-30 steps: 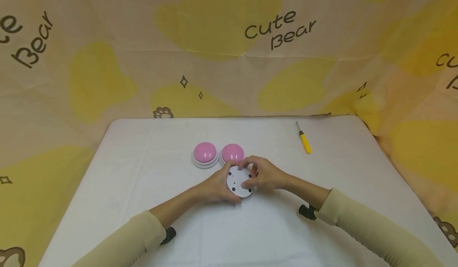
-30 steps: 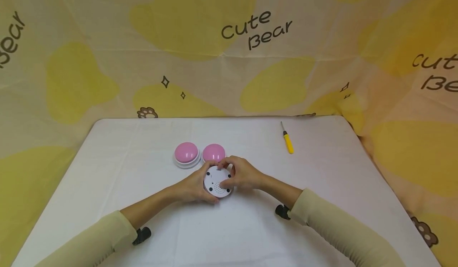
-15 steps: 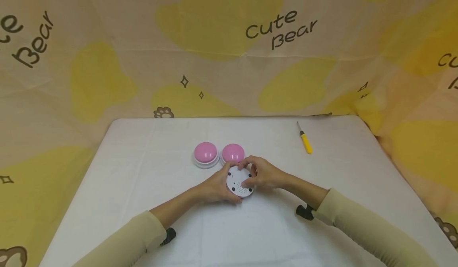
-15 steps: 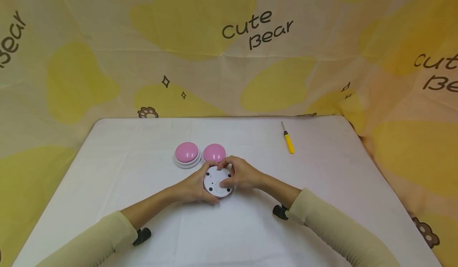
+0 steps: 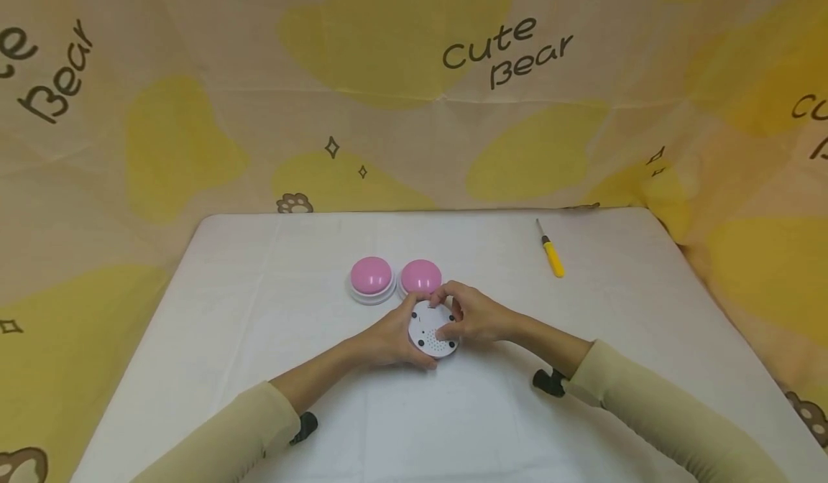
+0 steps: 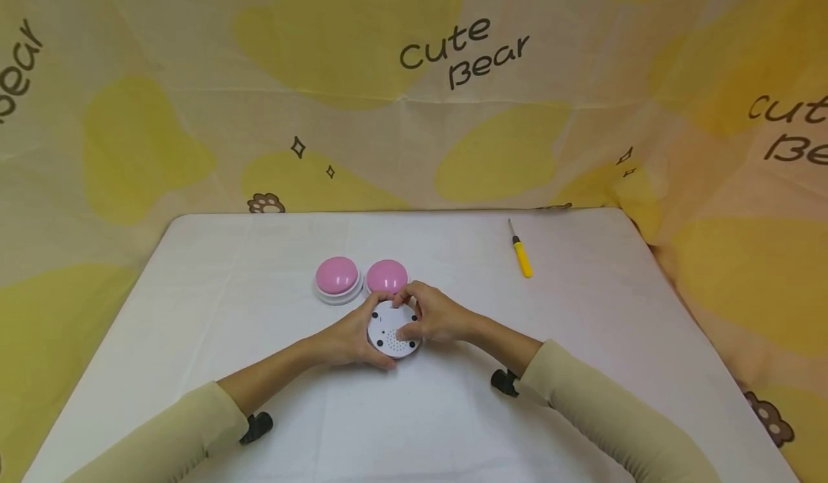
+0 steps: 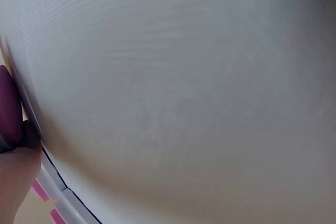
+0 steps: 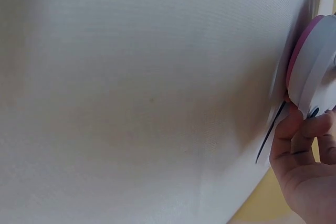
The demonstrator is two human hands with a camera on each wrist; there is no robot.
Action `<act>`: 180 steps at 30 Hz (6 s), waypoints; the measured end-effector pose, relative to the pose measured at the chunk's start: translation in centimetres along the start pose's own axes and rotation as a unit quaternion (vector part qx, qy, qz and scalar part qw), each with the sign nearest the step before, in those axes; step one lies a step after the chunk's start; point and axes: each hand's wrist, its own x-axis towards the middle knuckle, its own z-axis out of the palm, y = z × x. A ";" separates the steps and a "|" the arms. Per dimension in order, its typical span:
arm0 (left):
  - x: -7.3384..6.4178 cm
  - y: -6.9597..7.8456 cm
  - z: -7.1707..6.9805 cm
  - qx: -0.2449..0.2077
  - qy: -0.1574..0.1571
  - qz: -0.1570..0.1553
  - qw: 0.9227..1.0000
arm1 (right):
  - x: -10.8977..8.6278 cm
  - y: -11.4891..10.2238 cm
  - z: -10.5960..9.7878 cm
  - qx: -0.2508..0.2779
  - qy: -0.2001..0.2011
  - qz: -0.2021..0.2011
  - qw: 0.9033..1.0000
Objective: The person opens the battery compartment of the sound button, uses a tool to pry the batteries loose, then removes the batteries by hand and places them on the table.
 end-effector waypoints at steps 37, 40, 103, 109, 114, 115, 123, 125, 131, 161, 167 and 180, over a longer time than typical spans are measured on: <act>-0.1 0.0 0.0 0.012 -0.008 0.009 1.000 | -0.2 -0.1 0.3 -0.003 0.012 0.016 1.000; 0.0 0.0 0.1 0.010 -0.009 0.007 1.000 | -0.3 -0.2 0.3 -0.006 0.021 0.007 1.000; -0.4 -0.4 0.1 0.020 0.000 -0.012 1.000 | 3.3 8.3 -10.5 -0.062 0.241 0.088 0.964; -0.3 -0.2 -0.1 0.019 -0.006 -0.015 1.000 | 3.6 8.4 -10.7 -0.098 0.231 0.110 0.962; -0.4 0.2 -0.3 0.013 -0.009 -0.021 1.000 | 3.7 8.2 -10.8 -0.130 0.211 0.107 0.963; -0.4 0.3 -0.3 0.013 -0.009 -0.022 1.000 | 3.7 8.2 -10.8 -0.133 0.209 0.106 0.963; -0.3 0.3 -0.4 0.012 -0.009 -0.026 1.000 | 3.3 8.0 -11.1 -0.136 0.190 0.113 0.966; -0.3 0.2 -0.4 0.011 -0.009 -0.027 1.000 | 2.9 7.9 -11.4 -0.129 0.190 0.121 0.966; -0.4 0.3 -0.3 0.009 -0.007 -0.027 1.000 | 0.8 7.6 -12.9 -0.158 0.220 0.142 0.952; -0.3 0.7 -0.6 0.017 -0.016 -0.031 0.999 | -3.4 8.9 -13.4 -0.263 0.219 0.137 0.930; -0.3 0.7 -0.7 0.003 -0.015 -0.033 0.999 | -3.2 7.3 -13.0 -0.226 0.252 0.081 0.938; -0.1 0.7 -0.8 0.010 -0.018 -0.032 0.999 | -3.3 3.8 -11.1 -0.097 0.239 0.024 0.966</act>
